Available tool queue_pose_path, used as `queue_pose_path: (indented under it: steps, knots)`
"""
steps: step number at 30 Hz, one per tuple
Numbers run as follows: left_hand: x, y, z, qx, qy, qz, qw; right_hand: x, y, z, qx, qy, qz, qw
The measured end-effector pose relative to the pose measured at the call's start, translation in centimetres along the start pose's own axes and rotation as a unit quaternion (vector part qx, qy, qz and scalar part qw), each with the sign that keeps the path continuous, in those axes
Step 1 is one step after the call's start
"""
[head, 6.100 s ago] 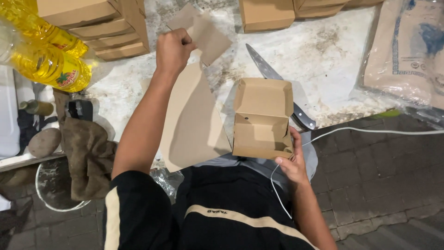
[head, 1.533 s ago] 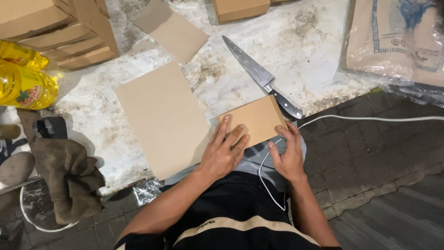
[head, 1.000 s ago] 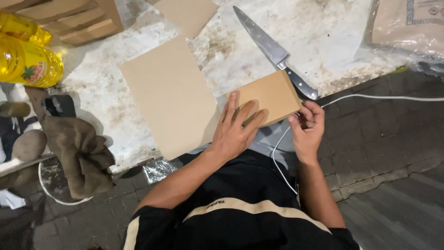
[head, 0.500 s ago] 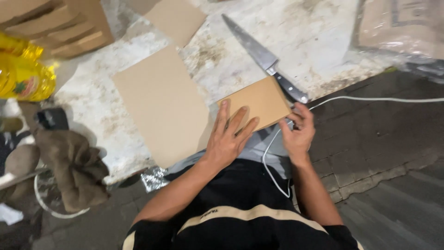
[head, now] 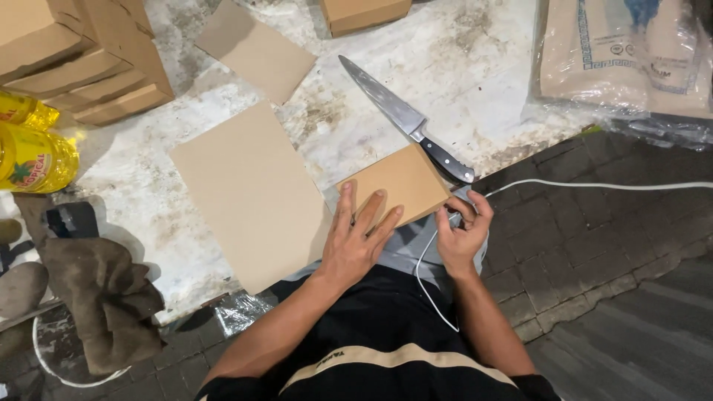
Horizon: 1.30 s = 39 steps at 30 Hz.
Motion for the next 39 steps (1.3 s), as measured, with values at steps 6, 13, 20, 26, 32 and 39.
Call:
queue_pose_path:
  steps: [6, 13, 20, 26, 32, 39]
  knots:
    - [0.1, -0.1, -0.1, 0.005, -0.004, -0.002, 1.0, 0.5, -0.4, -0.2, 0.007, -0.032, 0.03, 0.999]
    - [0.1, 0.0, 0.1, 0.01, -0.004, -0.002, 1.0, 0.9, -0.5, 0.1, 0.001, -0.044, 0.03, 0.999]
    - [0.2, 0.2, 0.1, 0.004, -0.015, -0.006, 1.0, 1.1, -0.3, 0.9, -0.015, -0.115, 0.098, 0.988]
    - [0.1, 1.0, 0.8, -0.06, -0.009, -0.019, 0.998, -0.2, -0.3, 0.4, -0.044, -0.132, 0.101, 0.985]
    - [0.1, 1.6, 1.0, -0.06, -0.04, -0.038, 0.997, -2.9, -0.8, 0.9, -0.147, 0.032, -0.056, 0.987]
    - [-0.3, 3.2, 1.9, -0.018, -0.04, -0.007, 0.999, -2.5, -1.3, 1.4, -0.173, -0.037, 0.079, 0.981]
Point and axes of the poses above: each hand's wrist, its own y-axis away from the middle knuckle, its own z-axis out of the palm, x = y × z, the point moved 5 cm from there along -y, towards the middle knuckle, and after that the axes turned 7 degrees about z, right-handed, at the moved point
